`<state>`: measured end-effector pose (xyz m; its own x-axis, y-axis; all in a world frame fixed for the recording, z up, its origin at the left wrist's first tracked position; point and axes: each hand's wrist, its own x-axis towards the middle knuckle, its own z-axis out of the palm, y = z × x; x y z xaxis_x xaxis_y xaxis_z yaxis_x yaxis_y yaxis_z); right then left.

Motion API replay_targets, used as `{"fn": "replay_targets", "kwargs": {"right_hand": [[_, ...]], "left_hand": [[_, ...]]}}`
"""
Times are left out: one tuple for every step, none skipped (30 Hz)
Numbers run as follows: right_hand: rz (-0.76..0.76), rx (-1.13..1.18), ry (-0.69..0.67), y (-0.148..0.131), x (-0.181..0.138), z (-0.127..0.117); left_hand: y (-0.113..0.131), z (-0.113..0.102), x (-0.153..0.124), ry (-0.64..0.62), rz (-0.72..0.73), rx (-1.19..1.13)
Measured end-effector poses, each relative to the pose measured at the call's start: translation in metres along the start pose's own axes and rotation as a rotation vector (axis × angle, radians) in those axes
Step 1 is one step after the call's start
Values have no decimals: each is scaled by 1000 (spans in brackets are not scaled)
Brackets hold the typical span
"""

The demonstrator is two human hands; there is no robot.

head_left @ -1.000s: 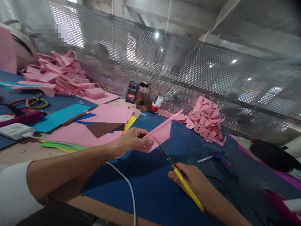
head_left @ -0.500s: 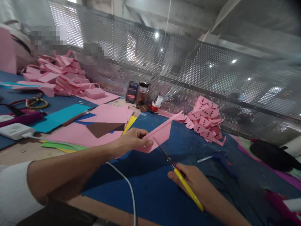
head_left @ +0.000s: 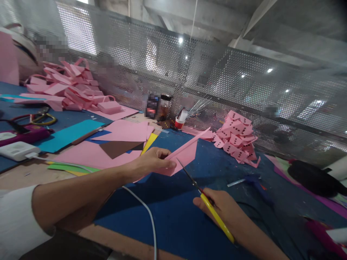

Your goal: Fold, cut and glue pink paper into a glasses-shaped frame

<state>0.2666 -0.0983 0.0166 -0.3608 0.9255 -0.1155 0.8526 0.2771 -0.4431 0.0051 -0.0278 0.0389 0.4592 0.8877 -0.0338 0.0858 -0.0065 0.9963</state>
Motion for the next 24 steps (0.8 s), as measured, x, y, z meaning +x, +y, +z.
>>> {"fn": "replay_targets", "kwargs": {"right_hand": [[6,-2,1,0,0,0],[9,-2,1,0,0,1],[9,-2,2,1,0,1],[8,-1,4,1,0,1],[6,0,5,0,0,1],[4,0,5,0,-1,1],[3,-2,3,0,-1,0],[5,-6,3,-1,-1,0],[8,-11,3,-1,-1,0],[10,-12,2,-2,-2,0],[11,-12,0,-2,-2,-1],[12,-11,0,-2,-2,-1],[11,-12,1,-2,-1,-1],[8,-13,3,-2,-1,0],[6,-16,6,-2,-1,0],[6,-17,9,-2,0,0],[6,-17,10,-2,0,-1],[6,-14,8,-2,0,-1],[9,-14,8,-3,0,-2],[14,-15,8,-4,0,-3],[20,-16,6,-5,-1,-4],[26,-18,4,-7,-1,-5],[31,-21,3,-8,-2,-7],[37,-23,3,-9,-2,-8]], "left_hand": [[2,1,-1,5,-8,5],[3,1,-1,10,-21,10],[4,1,-2,14,-32,13],[5,2,-2,15,-36,12],[5,2,-2,13,-36,9],[5,2,-2,11,-32,5],[4,2,-2,8,-26,2],[4,1,-2,5,-19,-1],[3,1,-1,3,-13,-3],[2,1,-1,1,-9,-6],[2,0,-1,-2,-5,-11],[1,0,-1,-7,-2,-15],[1,0,-1,-13,-1,-17],[1,0,-1,-13,-2,-16],[1,0,-1,-12,-7,-12],[1,0,-1,-10,-13,-7],[1,0,-1,-8,-15,-6],[1,0,-1,-4,-16,-4],[1,0,-1,-2,-18,-2],[1,0,0,1,-18,1],[0,0,0,1,-15,3],[0,-1,0,0,-10,1],[0,-1,0,-3,-6,-5],[-1,-1,1,-6,-4,-13]]}}
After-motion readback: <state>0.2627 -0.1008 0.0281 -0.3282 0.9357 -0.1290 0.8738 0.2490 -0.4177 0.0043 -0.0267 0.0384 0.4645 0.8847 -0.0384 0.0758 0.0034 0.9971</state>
